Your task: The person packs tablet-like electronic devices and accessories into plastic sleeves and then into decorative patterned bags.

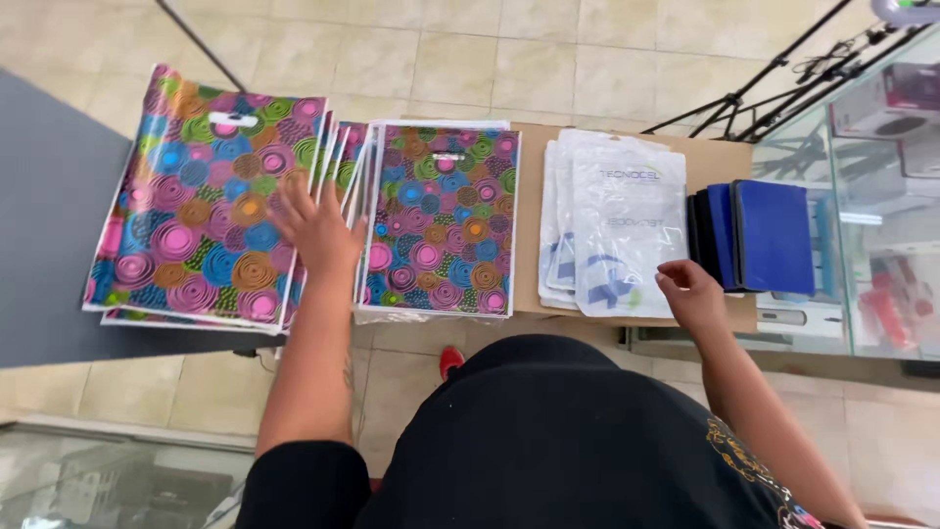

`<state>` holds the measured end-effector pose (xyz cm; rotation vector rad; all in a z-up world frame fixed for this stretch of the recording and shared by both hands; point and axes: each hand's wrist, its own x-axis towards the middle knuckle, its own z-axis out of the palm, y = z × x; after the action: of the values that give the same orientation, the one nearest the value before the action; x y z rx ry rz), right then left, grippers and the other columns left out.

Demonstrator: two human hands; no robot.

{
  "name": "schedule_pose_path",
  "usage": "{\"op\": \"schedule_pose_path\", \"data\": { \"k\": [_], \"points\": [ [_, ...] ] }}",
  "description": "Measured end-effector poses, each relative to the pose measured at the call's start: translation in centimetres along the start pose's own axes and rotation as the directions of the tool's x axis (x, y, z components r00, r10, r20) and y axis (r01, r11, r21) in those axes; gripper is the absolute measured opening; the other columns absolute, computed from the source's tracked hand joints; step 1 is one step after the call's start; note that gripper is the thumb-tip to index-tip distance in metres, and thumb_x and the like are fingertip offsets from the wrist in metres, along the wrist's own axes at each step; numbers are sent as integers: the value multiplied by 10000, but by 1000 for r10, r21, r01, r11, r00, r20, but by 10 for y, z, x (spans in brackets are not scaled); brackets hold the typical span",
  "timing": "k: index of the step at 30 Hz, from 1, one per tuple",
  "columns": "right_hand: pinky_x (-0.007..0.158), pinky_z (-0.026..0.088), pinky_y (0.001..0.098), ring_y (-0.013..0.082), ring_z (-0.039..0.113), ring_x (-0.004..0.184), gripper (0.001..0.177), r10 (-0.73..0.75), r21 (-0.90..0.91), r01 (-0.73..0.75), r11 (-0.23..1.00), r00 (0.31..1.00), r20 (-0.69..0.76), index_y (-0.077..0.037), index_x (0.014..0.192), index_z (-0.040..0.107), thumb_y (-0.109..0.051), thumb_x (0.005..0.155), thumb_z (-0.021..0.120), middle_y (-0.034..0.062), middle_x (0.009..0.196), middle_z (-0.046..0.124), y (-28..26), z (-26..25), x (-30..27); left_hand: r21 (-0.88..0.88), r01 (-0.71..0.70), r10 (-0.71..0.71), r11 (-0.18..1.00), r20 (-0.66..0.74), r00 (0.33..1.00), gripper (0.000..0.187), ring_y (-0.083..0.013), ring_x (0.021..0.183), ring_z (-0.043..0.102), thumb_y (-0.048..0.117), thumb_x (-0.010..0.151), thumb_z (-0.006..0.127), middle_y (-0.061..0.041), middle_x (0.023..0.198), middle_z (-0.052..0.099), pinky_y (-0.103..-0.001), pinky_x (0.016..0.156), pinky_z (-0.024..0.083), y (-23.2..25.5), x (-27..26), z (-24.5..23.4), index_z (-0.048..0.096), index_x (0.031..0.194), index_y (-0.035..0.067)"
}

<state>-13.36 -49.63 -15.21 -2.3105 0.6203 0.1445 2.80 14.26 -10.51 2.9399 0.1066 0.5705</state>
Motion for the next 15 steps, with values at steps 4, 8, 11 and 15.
{"op": "schedule_pose_path", "data": {
  "k": [4,8,11,15],
  "points": [
    [1054,627,487,314,771,1303,496,15,-297,-66,953,985,-172,-244,1462,783,-496,1040,849,85,1400,804,72,26,30,-102,-119,135,988,162,978,787,-526,1702,292,437,817,987,-204,1764,452,-839,1273,261,65,-62,43,719,1516,197],
    [1069,625,595,489,768,1279,932,194,-372,-255,892,962,-193,-191,1685,540,-780,990,735,270,1434,745,64,36,13,-267,-196,309,943,490,815,532,-350,1629,480,590,977,811,-15,1628,600,-747,1309,321,106,-115,105,722,1459,382],
    [1079,615,627,504,767,1284,1011,285,-295,-321,900,945,-160,-183,1714,486,-770,940,771,281,1440,760,62,39,10,-379,-251,443,891,595,671,432,-272,1551,594,582,1052,722,59,1529,674,-672,1335,339,136,-132,113,713,1449,413],
    [945,651,510,339,826,1160,661,279,-163,-307,938,945,-170,-222,1420,769,-597,897,917,69,1183,853,133,61,45,-445,-249,496,860,615,613,351,-259,1460,670,518,1080,688,62,1468,726,-596,1337,363,160,-129,89,730,1409,403]
  ]
}}
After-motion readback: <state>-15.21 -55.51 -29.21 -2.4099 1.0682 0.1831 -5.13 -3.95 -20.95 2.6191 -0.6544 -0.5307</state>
